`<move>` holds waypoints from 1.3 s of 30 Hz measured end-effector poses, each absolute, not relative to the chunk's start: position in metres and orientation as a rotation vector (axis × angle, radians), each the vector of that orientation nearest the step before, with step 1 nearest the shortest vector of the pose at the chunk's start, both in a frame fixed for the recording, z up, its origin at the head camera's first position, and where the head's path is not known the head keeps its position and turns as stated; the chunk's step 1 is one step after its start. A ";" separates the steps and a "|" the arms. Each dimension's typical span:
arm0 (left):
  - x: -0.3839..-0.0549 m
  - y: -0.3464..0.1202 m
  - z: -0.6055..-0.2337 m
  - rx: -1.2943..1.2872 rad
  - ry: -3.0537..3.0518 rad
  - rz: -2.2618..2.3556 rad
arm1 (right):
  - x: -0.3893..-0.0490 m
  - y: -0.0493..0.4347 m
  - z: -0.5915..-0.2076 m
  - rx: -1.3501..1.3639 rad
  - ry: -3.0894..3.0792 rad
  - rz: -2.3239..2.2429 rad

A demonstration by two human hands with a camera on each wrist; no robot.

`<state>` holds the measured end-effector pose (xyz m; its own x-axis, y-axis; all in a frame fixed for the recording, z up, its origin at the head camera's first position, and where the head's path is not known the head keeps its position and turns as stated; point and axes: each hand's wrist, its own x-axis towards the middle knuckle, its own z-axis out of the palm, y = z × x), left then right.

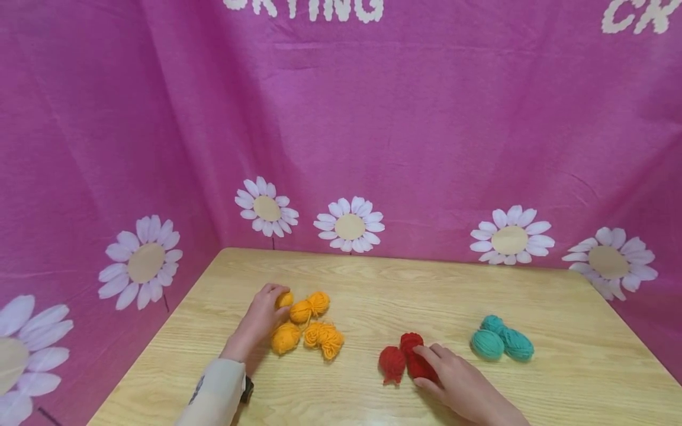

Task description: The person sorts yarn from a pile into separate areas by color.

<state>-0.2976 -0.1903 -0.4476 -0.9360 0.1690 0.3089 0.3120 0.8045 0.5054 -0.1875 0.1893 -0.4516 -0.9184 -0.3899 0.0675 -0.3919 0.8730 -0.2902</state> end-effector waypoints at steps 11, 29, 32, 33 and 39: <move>-0.295 -0.191 -0.449 -0.351 -2.839 -0.785 | -0.188 0.188 -0.450 0.607 -3.038 0.460; -0.292 -0.194 -0.449 -0.351 -2.857 -0.762 | -0.188 0.190 -0.451 0.638 -3.002 0.444; -0.293 -0.194 -0.450 -0.343 -2.853 -0.766 | -0.188 0.191 -0.451 0.643 -2.992 0.442; -0.293 -0.194 -0.450 -0.340 -2.850 -0.774 | -0.188 0.190 -0.451 0.638 -2.992 0.444; -0.294 -0.193 -0.452 -0.326 -2.822 -0.804 | -0.190 0.189 -0.450 0.565 -3.049 0.488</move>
<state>-0.2939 -0.1935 -0.4518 -0.9580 0.1582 0.2391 0.2605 0.8289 0.4951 -0.1901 0.1893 -0.4499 -0.9353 -0.3490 0.0588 -0.3499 0.8869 -0.3018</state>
